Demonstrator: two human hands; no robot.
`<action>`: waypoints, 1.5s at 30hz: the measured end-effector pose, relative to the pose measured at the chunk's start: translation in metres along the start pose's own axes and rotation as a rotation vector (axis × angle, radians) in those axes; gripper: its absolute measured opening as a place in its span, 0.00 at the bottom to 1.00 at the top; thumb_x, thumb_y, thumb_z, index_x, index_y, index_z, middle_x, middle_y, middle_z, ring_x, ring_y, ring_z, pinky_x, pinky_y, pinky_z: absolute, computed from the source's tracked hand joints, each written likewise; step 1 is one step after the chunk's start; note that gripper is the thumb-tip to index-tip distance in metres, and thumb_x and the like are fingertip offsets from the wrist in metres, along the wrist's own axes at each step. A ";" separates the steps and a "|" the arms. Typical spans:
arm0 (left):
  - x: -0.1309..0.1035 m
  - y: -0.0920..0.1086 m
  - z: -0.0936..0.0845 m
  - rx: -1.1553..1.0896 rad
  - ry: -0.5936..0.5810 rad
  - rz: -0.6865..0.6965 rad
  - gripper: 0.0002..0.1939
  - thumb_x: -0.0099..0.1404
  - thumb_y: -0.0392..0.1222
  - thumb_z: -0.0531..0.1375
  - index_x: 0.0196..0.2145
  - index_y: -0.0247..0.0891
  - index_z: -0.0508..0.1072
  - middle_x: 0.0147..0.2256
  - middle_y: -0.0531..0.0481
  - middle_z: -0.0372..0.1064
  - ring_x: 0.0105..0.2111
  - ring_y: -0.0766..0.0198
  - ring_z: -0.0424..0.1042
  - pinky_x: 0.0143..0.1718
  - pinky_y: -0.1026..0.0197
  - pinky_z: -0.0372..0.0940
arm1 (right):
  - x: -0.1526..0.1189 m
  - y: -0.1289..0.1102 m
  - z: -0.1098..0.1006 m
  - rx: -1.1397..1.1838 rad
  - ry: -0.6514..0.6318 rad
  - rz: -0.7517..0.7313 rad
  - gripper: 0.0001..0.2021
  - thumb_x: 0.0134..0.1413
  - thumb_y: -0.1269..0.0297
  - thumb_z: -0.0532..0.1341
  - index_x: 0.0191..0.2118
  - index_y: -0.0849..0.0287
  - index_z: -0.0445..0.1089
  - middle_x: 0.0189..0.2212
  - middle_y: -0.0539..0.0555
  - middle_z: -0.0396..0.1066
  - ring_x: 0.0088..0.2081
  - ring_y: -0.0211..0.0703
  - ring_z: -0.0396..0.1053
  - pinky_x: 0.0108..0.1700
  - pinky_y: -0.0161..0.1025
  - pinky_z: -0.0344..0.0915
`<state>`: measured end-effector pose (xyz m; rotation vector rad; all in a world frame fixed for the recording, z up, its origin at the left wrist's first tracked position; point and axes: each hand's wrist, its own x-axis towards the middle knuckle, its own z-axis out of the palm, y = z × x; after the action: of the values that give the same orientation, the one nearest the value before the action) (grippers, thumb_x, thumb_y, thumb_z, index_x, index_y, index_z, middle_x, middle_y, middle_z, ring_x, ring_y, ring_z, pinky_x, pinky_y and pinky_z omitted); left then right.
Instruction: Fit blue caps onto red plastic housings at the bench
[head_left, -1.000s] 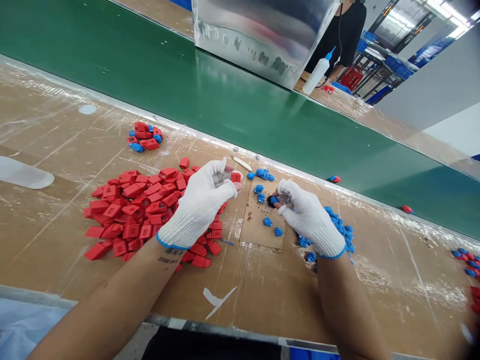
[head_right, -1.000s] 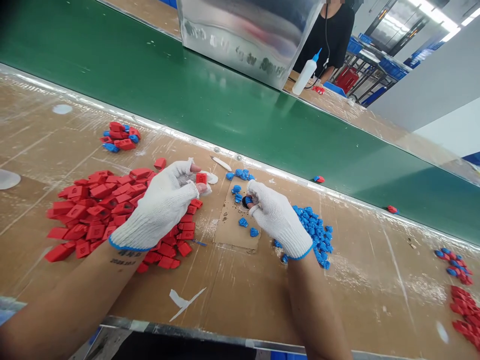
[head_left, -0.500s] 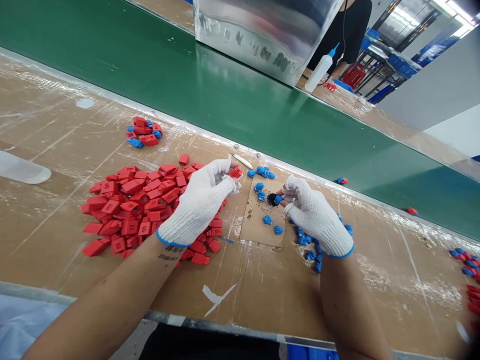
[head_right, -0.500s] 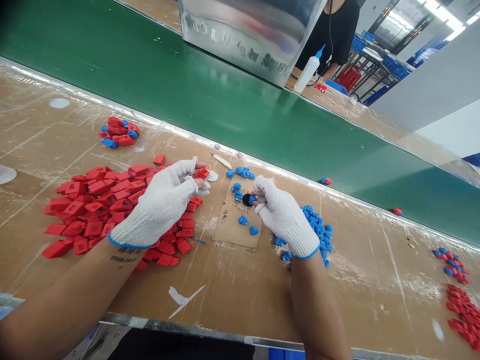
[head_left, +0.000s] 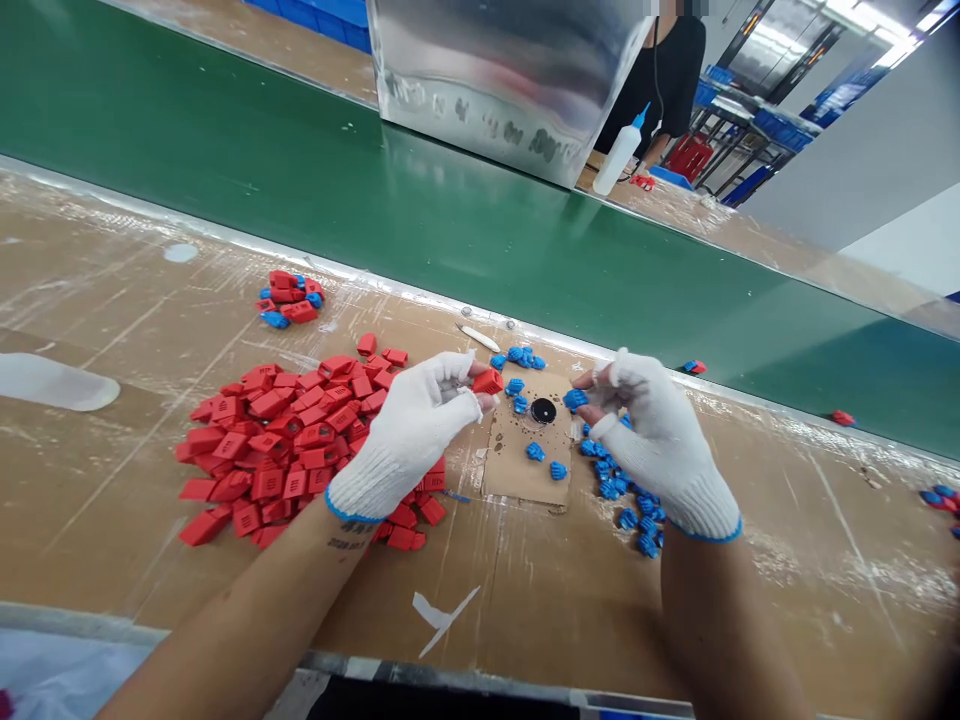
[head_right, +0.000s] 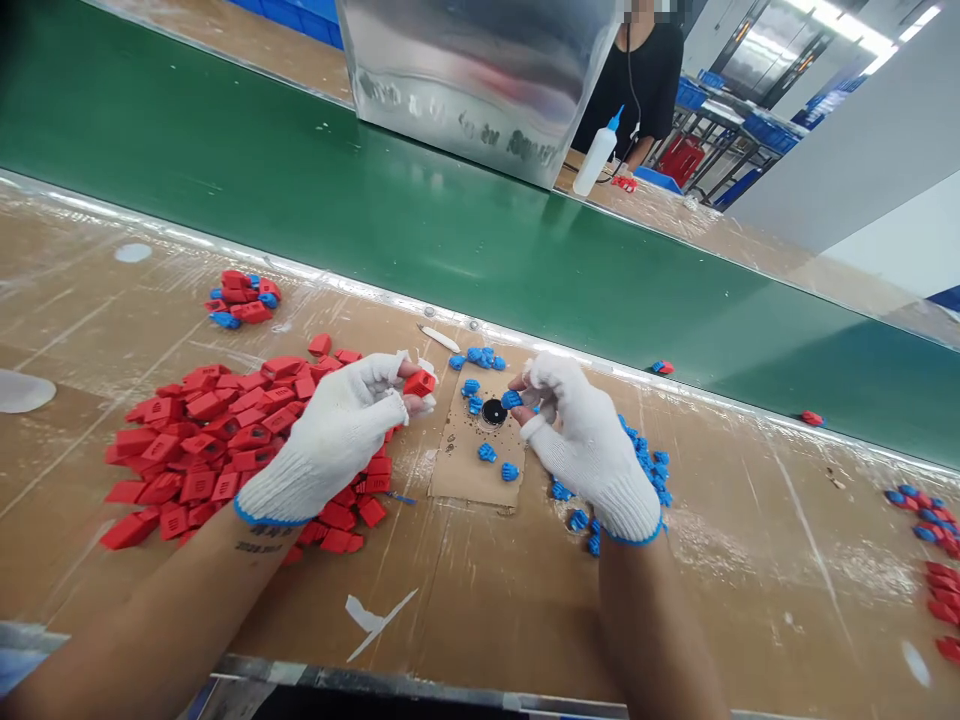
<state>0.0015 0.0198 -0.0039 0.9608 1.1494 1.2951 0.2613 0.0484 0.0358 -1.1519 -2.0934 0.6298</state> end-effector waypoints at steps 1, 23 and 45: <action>-0.002 0.000 0.002 -0.022 -0.021 0.001 0.12 0.57 0.38 0.72 0.40 0.38 0.81 0.35 0.50 0.79 0.35 0.65 0.75 0.39 0.60 0.71 | -0.002 -0.005 0.001 0.071 0.065 -0.027 0.13 0.63 0.70 0.67 0.48 0.49 0.67 0.44 0.51 0.76 0.36 0.42 0.74 0.39 0.44 0.72; -0.023 -0.007 0.021 0.195 -0.043 0.397 0.10 0.60 0.30 0.66 0.39 0.39 0.83 0.40 0.47 0.85 0.39 0.60 0.84 0.43 0.61 0.78 | -0.006 -0.046 0.046 0.384 0.201 -0.209 0.09 0.61 0.75 0.67 0.37 0.52 0.72 0.38 0.50 0.77 0.41 0.45 0.76 0.44 0.44 0.75; -0.008 0.016 -0.015 0.891 -0.082 0.316 0.09 0.69 0.42 0.61 0.46 0.41 0.77 0.40 0.46 0.81 0.39 0.54 0.79 0.42 0.53 0.69 | 0.061 0.043 -0.015 0.213 0.290 -0.026 0.28 0.73 0.34 0.49 0.28 0.49 0.46 0.20 0.43 0.40 0.20 0.37 0.42 0.19 0.37 0.46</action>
<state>-0.0155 0.0122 0.0094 1.8829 1.5868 0.9420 0.2718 0.1244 0.0360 -1.0266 -1.7494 0.6172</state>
